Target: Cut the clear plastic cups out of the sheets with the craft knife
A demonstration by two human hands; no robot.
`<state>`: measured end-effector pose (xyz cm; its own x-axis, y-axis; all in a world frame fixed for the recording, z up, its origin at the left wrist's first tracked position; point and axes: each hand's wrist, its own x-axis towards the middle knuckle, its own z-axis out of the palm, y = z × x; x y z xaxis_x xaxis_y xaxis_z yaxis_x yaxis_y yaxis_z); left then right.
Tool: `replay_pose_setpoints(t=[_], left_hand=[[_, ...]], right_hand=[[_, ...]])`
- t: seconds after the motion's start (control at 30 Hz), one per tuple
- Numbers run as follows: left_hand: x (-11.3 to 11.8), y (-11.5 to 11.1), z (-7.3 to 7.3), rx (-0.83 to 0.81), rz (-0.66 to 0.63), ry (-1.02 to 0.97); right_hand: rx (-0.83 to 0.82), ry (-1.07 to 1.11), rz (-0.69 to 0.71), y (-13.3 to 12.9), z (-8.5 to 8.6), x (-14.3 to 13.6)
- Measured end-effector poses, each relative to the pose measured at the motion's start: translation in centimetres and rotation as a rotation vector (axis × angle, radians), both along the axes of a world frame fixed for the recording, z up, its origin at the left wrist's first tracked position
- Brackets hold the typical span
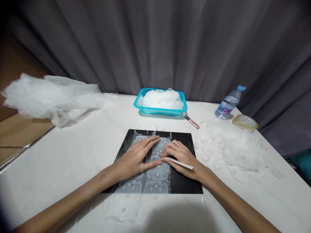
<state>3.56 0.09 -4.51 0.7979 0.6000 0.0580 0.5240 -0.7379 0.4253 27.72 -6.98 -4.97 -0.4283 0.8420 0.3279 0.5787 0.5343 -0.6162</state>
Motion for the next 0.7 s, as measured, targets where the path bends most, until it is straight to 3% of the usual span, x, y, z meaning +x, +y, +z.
replay_pose_setpoints(t=[0.13,0.33,0.53,0.7], left_hand=[[0.2,0.0,0.0,-0.001,0.013,-0.006],[0.1,0.0,-0.3,-0.012,0.005,-0.063],[0.1,0.2,-0.6,-0.045,0.015,-0.084],[0.3,0.2,-0.8,-0.091,0.051,-0.047]], right_hand=[[0.093,-0.097,0.028,-0.4,0.1,0.3],[0.331,-0.248,-0.049,-0.2,-0.9,-0.6],[0.373,-0.418,-0.102,-0.3,-1.6,-1.4],[0.324,-0.185,-0.234,1.1,-1.0,-1.4]])
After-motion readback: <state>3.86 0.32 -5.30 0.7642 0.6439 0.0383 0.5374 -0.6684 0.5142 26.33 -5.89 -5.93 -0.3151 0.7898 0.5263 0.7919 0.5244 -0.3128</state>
